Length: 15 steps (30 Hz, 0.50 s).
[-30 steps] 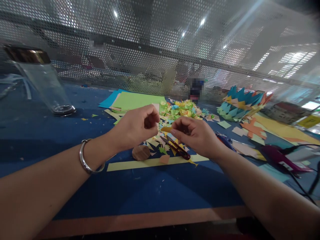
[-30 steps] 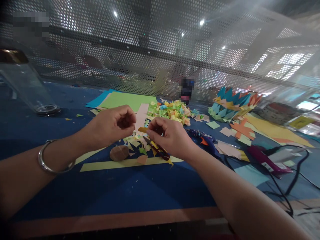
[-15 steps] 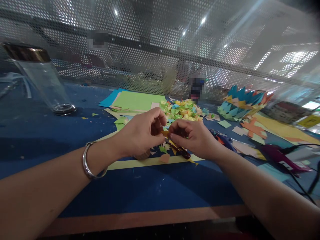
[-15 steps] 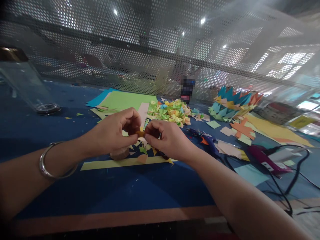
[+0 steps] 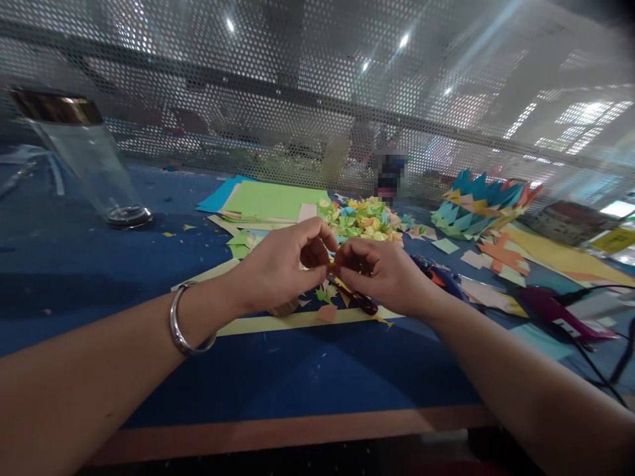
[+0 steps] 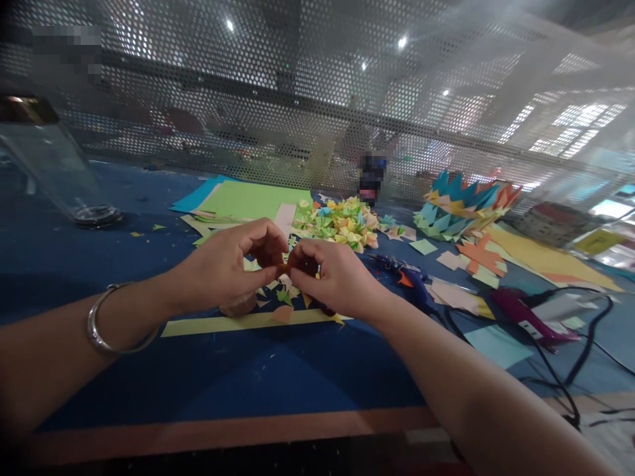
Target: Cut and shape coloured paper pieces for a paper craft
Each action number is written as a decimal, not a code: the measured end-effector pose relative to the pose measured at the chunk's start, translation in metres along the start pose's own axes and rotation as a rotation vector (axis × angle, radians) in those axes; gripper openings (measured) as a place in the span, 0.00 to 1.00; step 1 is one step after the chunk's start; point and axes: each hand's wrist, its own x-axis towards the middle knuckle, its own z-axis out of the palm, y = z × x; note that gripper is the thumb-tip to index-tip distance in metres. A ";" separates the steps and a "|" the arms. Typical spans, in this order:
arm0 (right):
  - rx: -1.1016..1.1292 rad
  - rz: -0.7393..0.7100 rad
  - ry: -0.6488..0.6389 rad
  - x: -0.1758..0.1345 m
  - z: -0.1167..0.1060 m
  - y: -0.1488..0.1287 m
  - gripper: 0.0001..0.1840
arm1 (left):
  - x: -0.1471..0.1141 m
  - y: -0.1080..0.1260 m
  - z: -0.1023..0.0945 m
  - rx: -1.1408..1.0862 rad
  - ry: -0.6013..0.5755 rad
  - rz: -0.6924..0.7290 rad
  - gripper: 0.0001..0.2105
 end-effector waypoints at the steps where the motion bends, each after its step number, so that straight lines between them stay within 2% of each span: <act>1: -0.013 -0.008 0.006 0.000 0.000 -0.001 0.03 | 0.000 -0.001 0.001 -0.008 0.006 0.003 0.07; 11: -0.054 -0.017 0.065 -0.001 0.001 -0.006 0.08 | 0.002 0.003 0.000 -0.080 -0.016 -0.026 0.05; 15: -0.053 -0.014 0.109 -0.001 -0.001 0.000 0.05 | 0.004 0.001 -0.004 -0.107 -0.027 -0.095 0.05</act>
